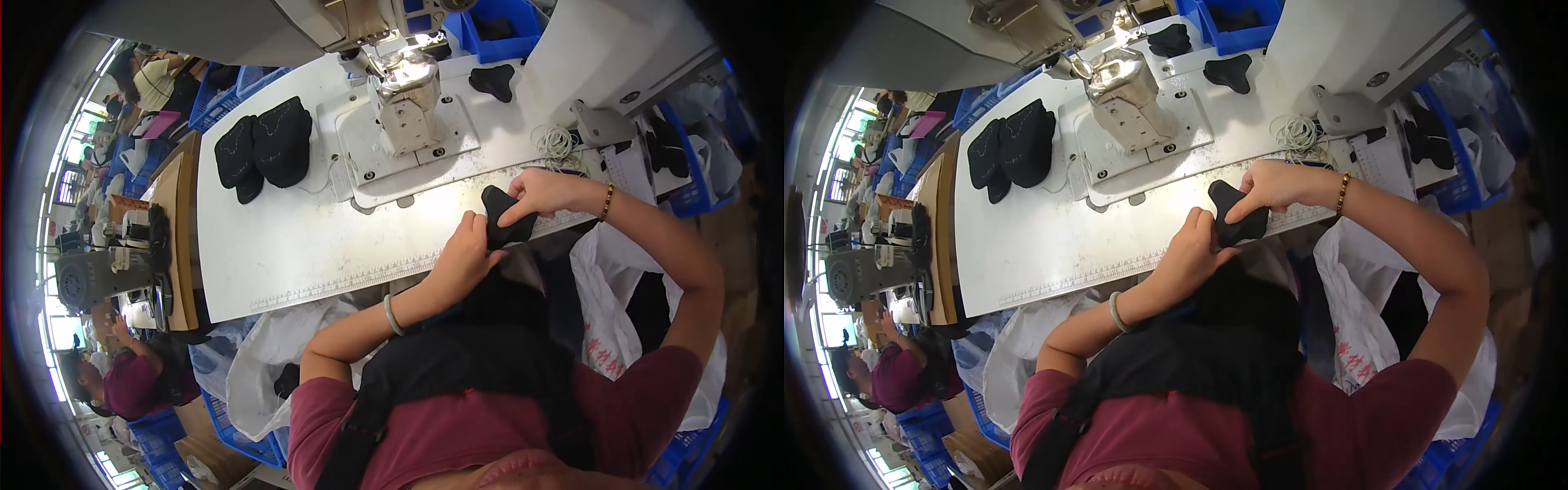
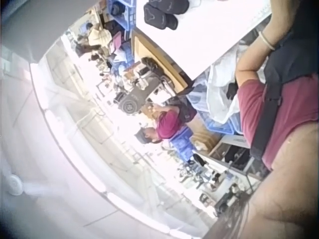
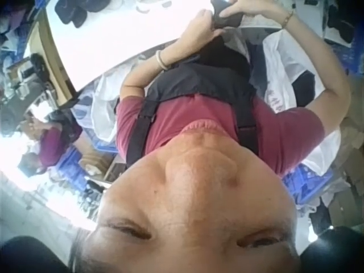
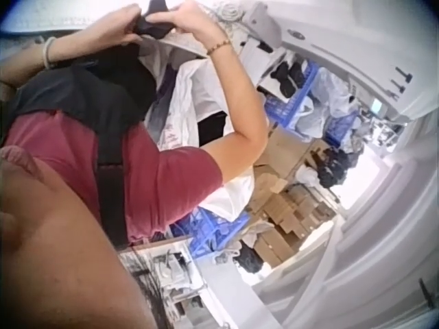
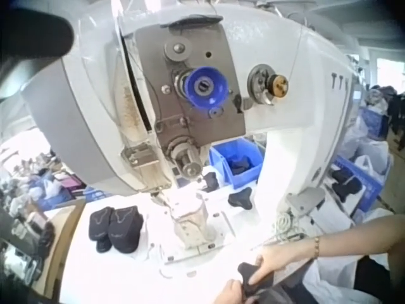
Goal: Sewing and assembling various components of a shoe using a sewing machine.
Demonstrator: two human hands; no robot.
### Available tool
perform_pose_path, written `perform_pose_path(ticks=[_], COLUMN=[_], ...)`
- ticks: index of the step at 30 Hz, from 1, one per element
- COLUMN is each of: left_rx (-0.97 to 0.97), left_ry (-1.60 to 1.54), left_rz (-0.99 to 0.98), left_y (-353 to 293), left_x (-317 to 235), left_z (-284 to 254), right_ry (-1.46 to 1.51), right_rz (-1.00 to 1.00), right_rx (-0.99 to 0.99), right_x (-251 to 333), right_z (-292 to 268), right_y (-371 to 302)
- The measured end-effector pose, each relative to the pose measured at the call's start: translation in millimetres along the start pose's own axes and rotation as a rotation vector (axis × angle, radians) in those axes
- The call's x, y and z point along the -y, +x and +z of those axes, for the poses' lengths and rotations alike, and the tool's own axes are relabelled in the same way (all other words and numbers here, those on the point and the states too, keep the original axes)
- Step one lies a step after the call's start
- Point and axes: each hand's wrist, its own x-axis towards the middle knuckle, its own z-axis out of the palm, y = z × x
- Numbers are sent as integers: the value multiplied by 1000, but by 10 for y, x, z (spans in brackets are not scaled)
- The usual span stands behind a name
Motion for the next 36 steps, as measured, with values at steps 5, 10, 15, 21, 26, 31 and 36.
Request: perform_pose_path(ticks=[5,10,15,21,26,31,36], left_rx=[-20,-9,-414,-1049,-912,-727,-563], left_ry=[-104,-232,-145,428,264,-220,-236], left_rz=[46,115,39,-262,-722,-920,-846], left_y=[94,170,40,-288,-383,-201,164], left_x=[69,82,525,1433,2104,2245,2060], left_z=[-45,-152,-902,-2609,-3725,-3769,-3493], right_ry=[-265,-446,-534,-1194,-898,-24,560], right_rz=[-333,-445,-441,-252,-697,-453,-323], right_rx=[-150,-413,-553,-1058,-645,-166,-358], right_x=[181,171,145,369,813,2008,2421], right_z=[-401,-927,-918,-264,472,896,739], right_y=[111,356,479,153,157,950,2016])
